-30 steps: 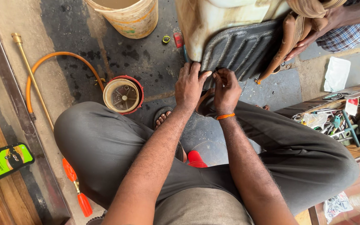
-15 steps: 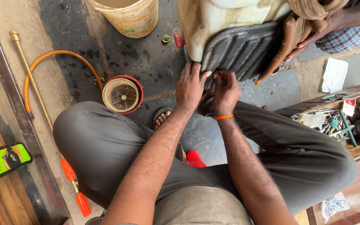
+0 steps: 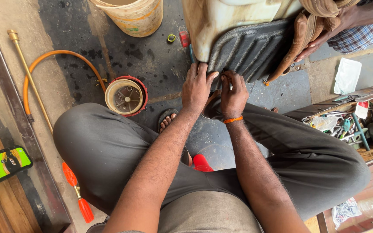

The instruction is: The person sits on the floor repairing a knapsack sprayer. They use a T-handle wrench to loosen a bolt on the pump housing, remove a small part, then use a screwdriver to work on the finned black component, and finally lift and reposition the sprayer tank.

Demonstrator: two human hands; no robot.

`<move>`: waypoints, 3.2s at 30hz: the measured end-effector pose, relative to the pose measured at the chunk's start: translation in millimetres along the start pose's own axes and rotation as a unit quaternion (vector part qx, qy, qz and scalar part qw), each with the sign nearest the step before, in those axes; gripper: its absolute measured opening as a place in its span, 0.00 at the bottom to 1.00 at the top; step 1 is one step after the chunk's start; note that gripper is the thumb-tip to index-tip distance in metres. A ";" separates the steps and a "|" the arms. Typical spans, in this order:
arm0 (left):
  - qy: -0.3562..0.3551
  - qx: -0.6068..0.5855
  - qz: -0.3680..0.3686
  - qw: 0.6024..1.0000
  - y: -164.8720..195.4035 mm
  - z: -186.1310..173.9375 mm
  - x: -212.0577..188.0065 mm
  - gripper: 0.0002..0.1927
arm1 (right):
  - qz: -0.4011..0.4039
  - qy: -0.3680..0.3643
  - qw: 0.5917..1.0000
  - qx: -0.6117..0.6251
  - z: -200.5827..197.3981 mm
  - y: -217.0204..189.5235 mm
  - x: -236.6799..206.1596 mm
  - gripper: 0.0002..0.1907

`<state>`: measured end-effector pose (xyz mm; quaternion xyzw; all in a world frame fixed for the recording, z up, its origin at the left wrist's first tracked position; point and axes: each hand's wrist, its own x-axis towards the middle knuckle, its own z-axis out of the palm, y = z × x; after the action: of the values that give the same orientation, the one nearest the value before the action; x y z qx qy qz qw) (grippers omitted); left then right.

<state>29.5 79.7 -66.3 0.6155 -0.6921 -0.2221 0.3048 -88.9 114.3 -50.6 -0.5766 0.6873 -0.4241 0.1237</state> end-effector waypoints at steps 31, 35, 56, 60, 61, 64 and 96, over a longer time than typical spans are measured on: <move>0.006 -0.090 -0.033 0.995 1.0 -3.1 -4.7 0.30 | 0.296 -0.145 0.891 0.312 -14.7 32.7 29.7 0.10; 0.023 -0.068 -0.050 0.996 10.2 2.0 -6.7 0.34 | 0.299 -0.124 0.915 0.241 -76.8 14.6 38.4 0.14; -0.047 -0.132 0.063 0.988 -8.9 43.0 -3.3 0.26 | 0.447 -0.307 0.771 0.334 -256.1 174.2 -300.0 0.24; -0.078 -0.218 0.040 0.972 -14.1 50.3 -3.4 0.26 | 0.466 -0.076 0.874 -0.115 -229.2 196.4 -256.7 0.22; -0.086 -0.269 0.033 0.959 -13.9 51.2 -3.4 0.26 | 0.447 -0.025 0.881 -0.155 -229.6 201.5 -242.6 0.22; -0.054 -0.150 0.047 0.986 -8.0 49.9 -4.1 0.27 | 0.436 0.003 0.865 -0.248 -223.2 212.4 -199.0 0.21; 0.091 -0.010 -0.006 0.996 -6.3 44.7 -6.4 0.45 | 0.340 0.029 0.932 0.118 -367.8 76.2 -101.1 0.13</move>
<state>3.3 82.0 -103.5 0.6345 -0.6554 -0.1741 0.3709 -353.0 365.1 86.1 -0.2769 0.7905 -0.4514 0.3078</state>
